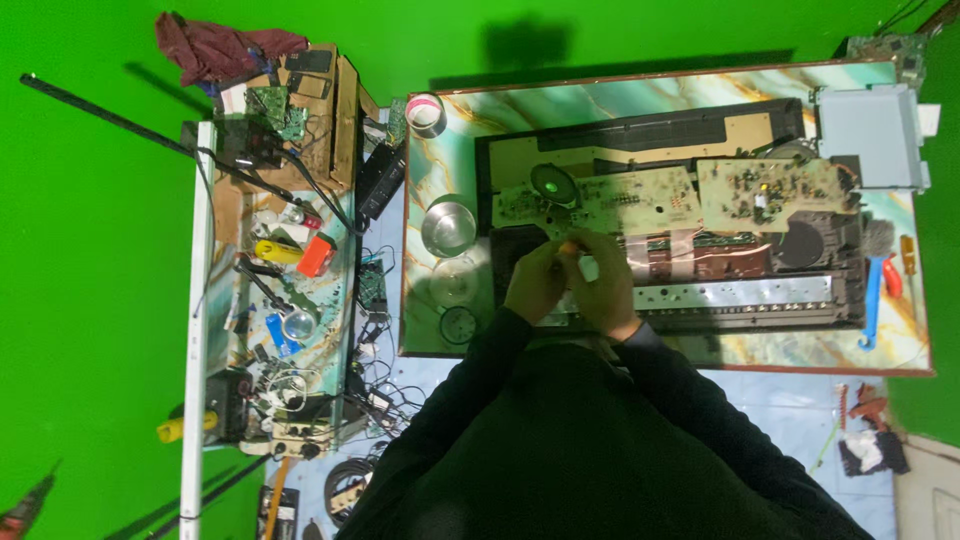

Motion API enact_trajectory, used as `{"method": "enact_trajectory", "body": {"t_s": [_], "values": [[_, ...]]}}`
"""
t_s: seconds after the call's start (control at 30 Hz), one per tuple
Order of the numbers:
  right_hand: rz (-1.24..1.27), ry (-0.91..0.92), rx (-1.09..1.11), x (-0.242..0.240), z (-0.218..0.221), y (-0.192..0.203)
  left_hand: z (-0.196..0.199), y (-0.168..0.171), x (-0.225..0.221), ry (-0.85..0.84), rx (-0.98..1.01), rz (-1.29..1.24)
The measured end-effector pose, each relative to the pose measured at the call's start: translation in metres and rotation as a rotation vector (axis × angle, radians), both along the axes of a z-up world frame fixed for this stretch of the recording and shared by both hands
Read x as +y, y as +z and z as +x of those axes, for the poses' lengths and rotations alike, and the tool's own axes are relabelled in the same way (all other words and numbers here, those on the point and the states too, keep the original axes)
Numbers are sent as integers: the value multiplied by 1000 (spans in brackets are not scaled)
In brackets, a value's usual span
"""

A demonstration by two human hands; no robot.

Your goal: The person disassembles the internal components of an electronic musical keyboard, using a screwdriver to remove screws from circuit boards and internal frames.

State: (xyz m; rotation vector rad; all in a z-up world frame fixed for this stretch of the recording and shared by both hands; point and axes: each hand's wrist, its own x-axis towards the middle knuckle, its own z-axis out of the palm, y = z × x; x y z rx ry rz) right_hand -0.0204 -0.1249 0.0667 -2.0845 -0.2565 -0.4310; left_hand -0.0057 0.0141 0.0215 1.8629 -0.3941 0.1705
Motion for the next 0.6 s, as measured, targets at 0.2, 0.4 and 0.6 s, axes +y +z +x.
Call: {"method": "enact_trajectory", "body": {"t_s": [0.2, 0.4, 0.6], "values": [[-34, -101, -99, 20, -9, 22, 15, -2, 12, -100, 107, 144], [25, -148, -86, 23, -10, 25, 18, -3, 16, -177, -58, 69], [-53, -210, -166, 17, -9, 30, 21, 2, 10, -188, 63, 168]]}}
